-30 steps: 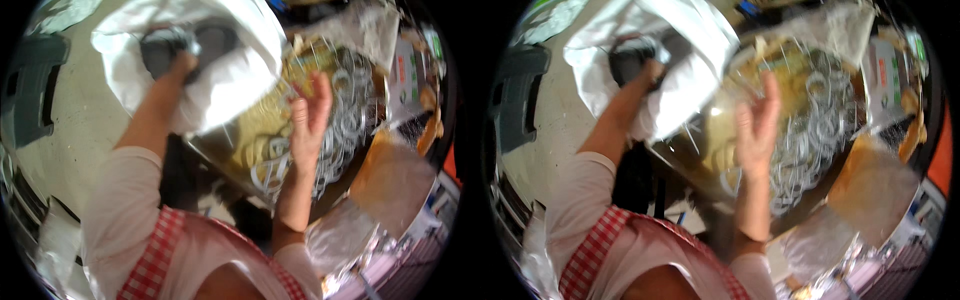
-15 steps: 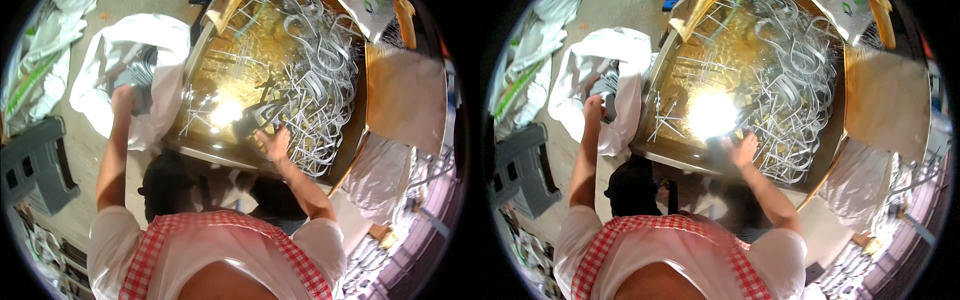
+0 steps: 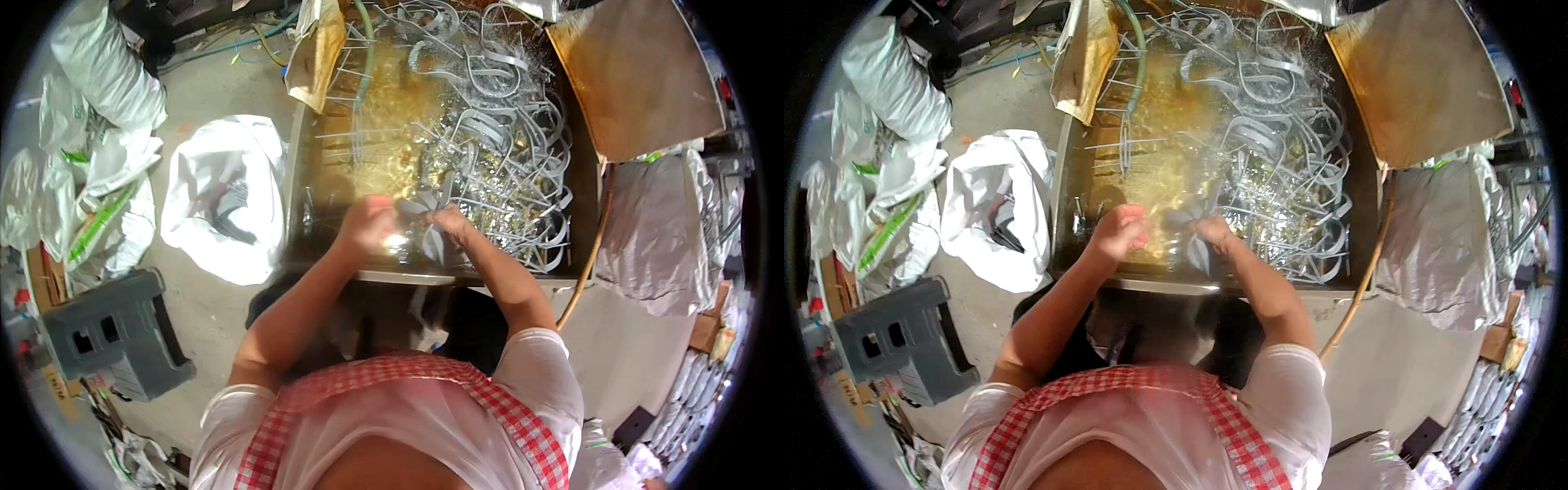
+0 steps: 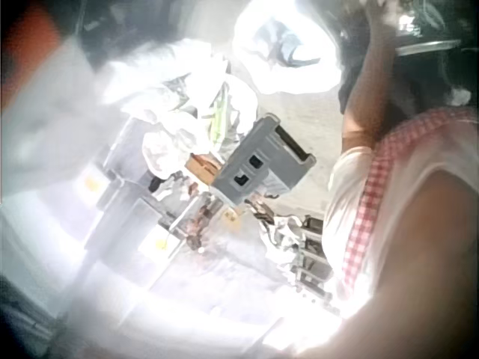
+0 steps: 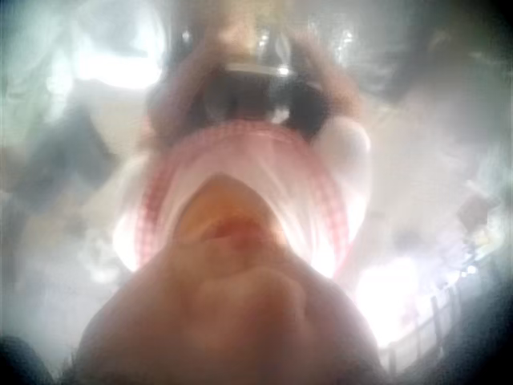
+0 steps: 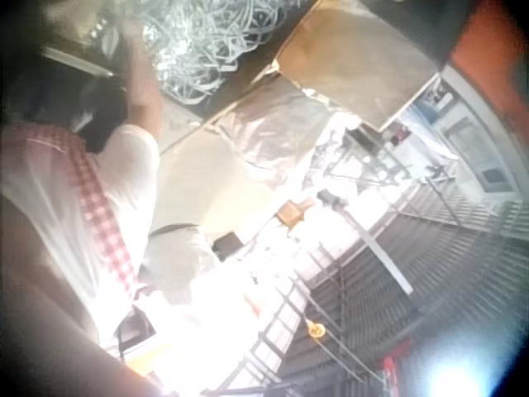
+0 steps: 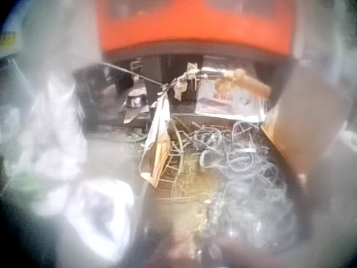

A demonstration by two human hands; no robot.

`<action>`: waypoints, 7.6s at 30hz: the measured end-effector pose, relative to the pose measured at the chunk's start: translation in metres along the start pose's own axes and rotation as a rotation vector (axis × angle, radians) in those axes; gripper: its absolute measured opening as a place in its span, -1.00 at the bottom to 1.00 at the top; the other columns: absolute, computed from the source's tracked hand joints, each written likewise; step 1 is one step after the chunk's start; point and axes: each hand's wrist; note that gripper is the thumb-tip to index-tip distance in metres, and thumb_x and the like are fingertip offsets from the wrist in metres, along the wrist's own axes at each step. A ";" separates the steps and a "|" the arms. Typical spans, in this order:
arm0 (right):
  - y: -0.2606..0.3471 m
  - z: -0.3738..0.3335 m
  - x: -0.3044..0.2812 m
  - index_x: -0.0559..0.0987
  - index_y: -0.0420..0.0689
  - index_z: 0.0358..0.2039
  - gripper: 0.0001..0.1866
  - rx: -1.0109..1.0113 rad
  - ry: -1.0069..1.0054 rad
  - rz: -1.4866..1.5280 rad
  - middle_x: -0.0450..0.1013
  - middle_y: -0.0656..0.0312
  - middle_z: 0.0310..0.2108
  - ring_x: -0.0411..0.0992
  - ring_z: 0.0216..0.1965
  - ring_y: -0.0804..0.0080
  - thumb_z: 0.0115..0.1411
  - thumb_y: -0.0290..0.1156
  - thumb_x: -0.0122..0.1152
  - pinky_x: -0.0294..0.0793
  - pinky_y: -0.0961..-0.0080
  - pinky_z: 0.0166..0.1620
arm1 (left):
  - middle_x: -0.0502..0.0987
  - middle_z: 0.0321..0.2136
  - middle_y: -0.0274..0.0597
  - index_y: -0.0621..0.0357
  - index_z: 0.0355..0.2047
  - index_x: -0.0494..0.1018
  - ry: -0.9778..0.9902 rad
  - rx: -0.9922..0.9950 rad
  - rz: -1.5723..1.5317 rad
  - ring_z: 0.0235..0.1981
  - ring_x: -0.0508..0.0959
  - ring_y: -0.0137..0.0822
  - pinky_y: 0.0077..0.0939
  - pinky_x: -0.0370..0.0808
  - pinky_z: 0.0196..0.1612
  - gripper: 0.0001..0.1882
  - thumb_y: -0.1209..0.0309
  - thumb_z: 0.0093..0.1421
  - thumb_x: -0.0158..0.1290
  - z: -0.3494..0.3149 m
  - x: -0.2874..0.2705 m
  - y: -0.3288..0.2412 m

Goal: The person uses a wooden stick to stir gray plastic parts in a water-filled metal bin, then gathers several parts by hand, shakes off excess water, and places them into a white bag.

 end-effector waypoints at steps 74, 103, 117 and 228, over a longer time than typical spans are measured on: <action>0.067 0.024 -0.100 0.34 -0.14 -0.40 -0.85 -0.678 -0.579 -1.010 0.38 0.16 -0.55 0.36 -0.54 0.19 0.05 -0.42 0.10 0.32 0.35 -0.44 | 0.39 -0.48 -0.18 0.27 0.11 0.09 0.111 0.153 -0.680 -0.50 0.46 -0.30 -0.43 0.45 -0.35 -0.31 0.39 -0.06 0.05 -0.003 -0.036 -0.060; 0.044 0.051 -0.007 0.30 -0.24 -0.29 -0.66 -0.481 -0.597 -0.119 0.33 0.20 -0.49 0.27 -0.49 0.49 0.10 -0.26 0.13 0.30 0.54 -0.42 | 0.46 -0.34 -0.17 0.24 -0.15 0.32 0.127 0.075 -0.840 -0.28 0.50 -0.27 -0.35 0.45 -0.16 -0.67 0.42 0.09 0.07 0.016 -0.018 -0.019; 0.143 -0.092 0.007 0.33 -0.18 -0.21 -0.67 -0.361 -0.305 -0.263 0.36 0.16 -0.32 0.33 -0.31 0.43 0.12 -0.23 0.11 0.32 0.51 -0.26 | 0.52 -0.41 -0.14 0.29 -0.25 0.41 0.105 0.338 -0.306 -0.37 0.53 -0.32 -0.48 0.46 -0.28 -0.59 0.47 -0.17 0.19 0.027 0.031 -0.006; 0.209 -0.029 0.245 0.29 -0.26 0.01 -0.58 -0.510 0.357 -0.364 0.38 0.21 -0.23 0.34 -0.29 0.56 0.08 -0.59 -0.01 0.36 0.66 -0.28 | 0.51 -0.39 -0.19 0.15 -0.28 0.48 -0.240 0.007 1.351 -0.34 0.49 -0.27 -0.41 0.40 -0.28 -0.75 0.42 -0.01 0.01 0.174 -0.256 0.136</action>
Point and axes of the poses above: each hand's wrist, its own z-axis towards the middle knuckle, its own x-axis out of the palm, y = z × x
